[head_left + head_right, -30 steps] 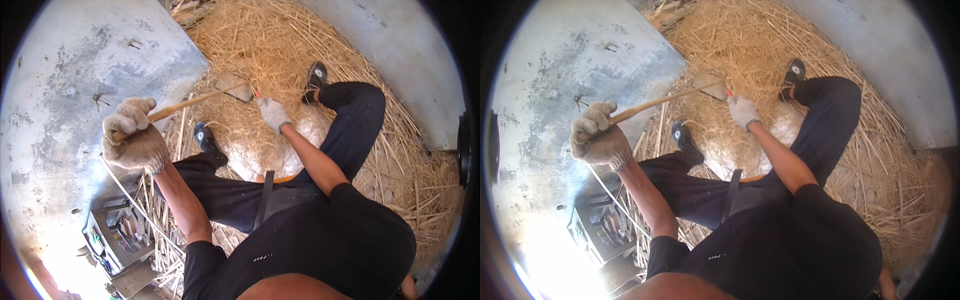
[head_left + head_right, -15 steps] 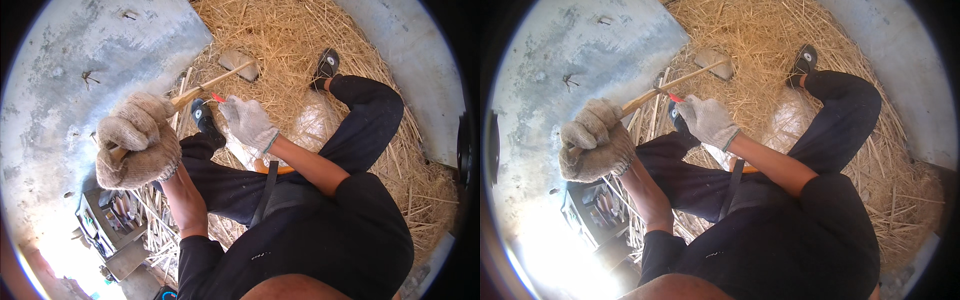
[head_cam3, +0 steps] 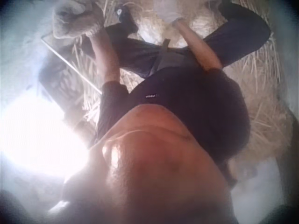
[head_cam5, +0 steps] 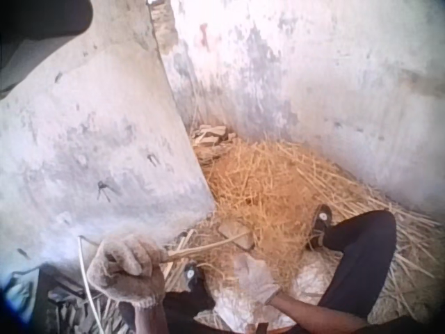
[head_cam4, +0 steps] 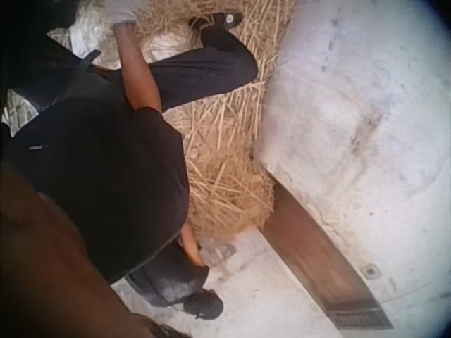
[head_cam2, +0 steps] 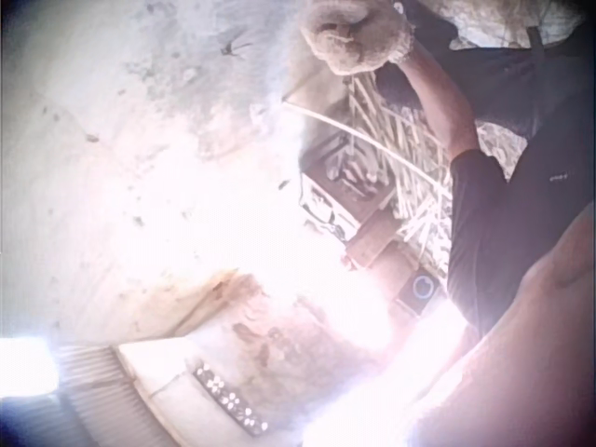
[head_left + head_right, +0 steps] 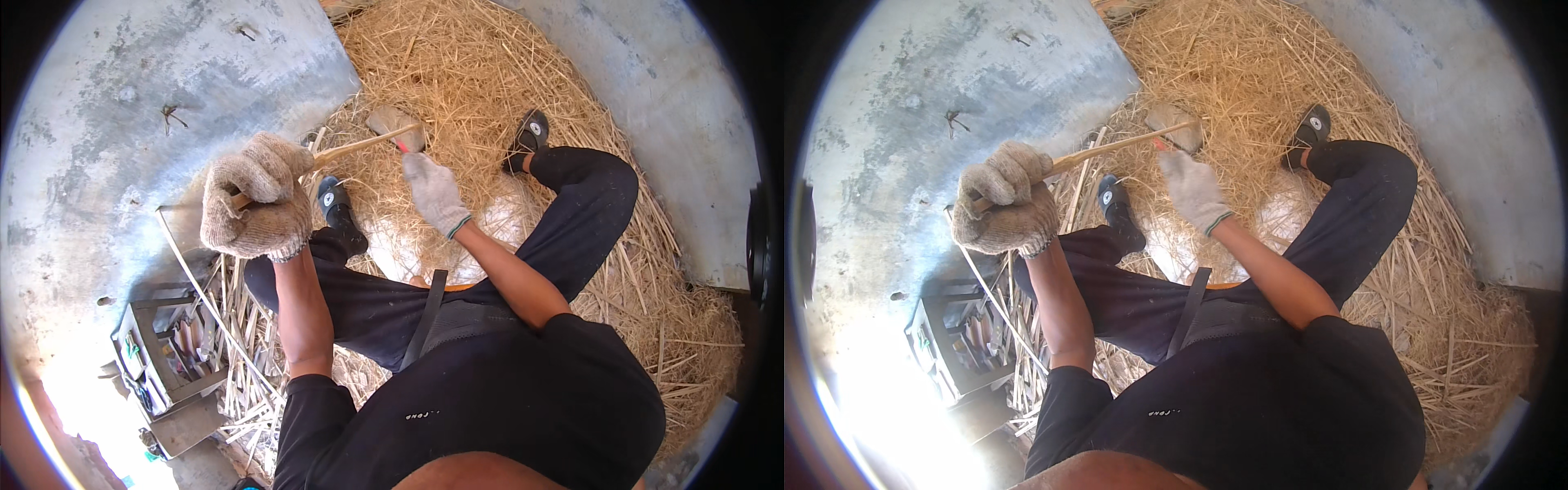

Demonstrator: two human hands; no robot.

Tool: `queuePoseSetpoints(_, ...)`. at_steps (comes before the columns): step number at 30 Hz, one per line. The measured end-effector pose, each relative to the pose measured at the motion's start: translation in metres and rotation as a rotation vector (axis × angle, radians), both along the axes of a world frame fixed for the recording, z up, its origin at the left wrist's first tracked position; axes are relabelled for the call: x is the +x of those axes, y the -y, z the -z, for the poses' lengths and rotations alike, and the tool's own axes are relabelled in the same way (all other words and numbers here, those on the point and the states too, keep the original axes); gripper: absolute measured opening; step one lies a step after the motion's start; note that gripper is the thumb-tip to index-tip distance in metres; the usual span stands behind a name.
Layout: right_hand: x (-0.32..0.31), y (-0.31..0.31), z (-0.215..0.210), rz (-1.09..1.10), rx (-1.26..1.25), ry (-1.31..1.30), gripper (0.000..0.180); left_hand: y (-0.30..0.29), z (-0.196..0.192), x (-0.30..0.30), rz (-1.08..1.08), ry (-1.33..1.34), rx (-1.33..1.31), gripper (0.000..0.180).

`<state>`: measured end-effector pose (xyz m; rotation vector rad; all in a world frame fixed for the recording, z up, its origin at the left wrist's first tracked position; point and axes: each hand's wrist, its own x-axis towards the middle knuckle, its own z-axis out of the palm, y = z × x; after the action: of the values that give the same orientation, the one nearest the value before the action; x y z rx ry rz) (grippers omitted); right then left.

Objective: The person saws a piece of wood held by hand using a hand saw, then uses a small knife to scrape the surface of the wood.

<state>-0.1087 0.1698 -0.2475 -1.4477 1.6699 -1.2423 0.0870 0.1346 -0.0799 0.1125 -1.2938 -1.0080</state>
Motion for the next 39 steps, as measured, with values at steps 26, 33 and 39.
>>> queuePoseSetpoints(26,-0.005,0.037,0.009,-0.078,0.110,0.101,0.067,0.010,0.007,-0.018,-0.672,-0.013,-0.118,0.054)
queuePoseSetpoints(33,0.021,0.031,0.024,-0.127,-0.083,0.086,0.052,0.006,0.012,-0.014,-0.508,-0.099,0.021,0.057)
queuePoseSetpoints(39,0.001,0.057,0.067,0.004,0.242,-0.120,0.070,0.009,0.009,-0.014,-0.461,-0.035,-0.062,0.053)
